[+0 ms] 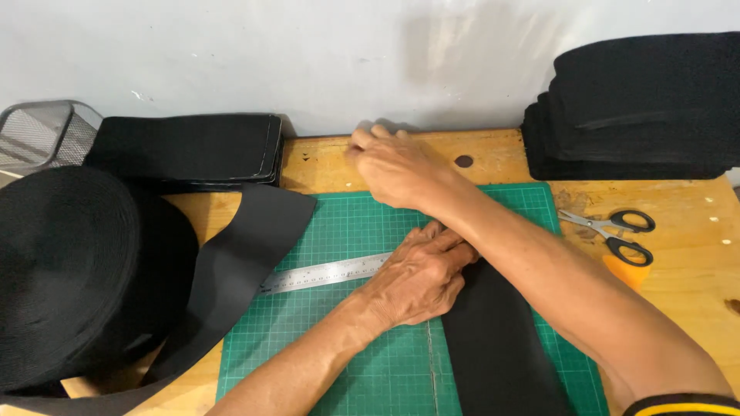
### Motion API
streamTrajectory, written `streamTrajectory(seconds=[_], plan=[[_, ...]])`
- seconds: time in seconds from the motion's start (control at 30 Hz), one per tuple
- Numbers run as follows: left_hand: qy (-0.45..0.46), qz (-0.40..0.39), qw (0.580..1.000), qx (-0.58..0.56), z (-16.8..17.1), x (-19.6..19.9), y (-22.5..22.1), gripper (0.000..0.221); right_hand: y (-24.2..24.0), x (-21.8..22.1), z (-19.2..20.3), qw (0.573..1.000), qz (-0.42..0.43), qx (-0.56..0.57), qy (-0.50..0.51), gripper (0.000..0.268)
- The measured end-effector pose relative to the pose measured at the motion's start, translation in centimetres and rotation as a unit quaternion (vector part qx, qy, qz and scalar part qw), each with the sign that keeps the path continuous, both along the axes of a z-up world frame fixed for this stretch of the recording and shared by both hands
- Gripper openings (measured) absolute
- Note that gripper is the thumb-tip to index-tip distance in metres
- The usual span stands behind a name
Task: Measure and cut black foam strips using a ruler and utility knife
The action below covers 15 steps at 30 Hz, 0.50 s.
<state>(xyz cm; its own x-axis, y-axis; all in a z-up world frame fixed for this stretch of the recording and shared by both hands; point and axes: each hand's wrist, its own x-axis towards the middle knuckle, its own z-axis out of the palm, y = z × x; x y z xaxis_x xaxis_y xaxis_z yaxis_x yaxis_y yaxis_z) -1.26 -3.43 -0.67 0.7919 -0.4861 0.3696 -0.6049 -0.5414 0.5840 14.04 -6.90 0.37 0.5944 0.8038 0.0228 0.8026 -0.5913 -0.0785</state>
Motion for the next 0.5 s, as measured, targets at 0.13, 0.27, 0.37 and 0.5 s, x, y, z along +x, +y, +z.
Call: streamTrajectory(seconds=[0.13, 0.27, 0.37, 0.5], plan=[[-0.008, 0.000, 1.000, -0.002, -0.9, 0.2, 0.0, 0.008, 2.2, -2.1, 3.5, 0.999, 0.020, 0.031, 0.040, 0.050], [-0.025, 0.014, 1.000, 0.005, -5.4, 0.4, -0.1, 0.008, 4.3, -1.2, 1.2, 0.996, 0.087, -0.001, -0.004, 0.039], [-0.028, 0.012, 1.000, 0.007, -2.3, 0.2, 0.2, 0.006, 3.7, -0.1, -0.2, 0.998, 0.033, 0.020, -0.056, 0.037], [-0.032, -0.008, 0.999, 0.000, 0.1, 0.1, 0.4, 0.009, -2.4, 0.5, 1.7, 0.995, -0.036, 0.082, -0.042, 0.008]])
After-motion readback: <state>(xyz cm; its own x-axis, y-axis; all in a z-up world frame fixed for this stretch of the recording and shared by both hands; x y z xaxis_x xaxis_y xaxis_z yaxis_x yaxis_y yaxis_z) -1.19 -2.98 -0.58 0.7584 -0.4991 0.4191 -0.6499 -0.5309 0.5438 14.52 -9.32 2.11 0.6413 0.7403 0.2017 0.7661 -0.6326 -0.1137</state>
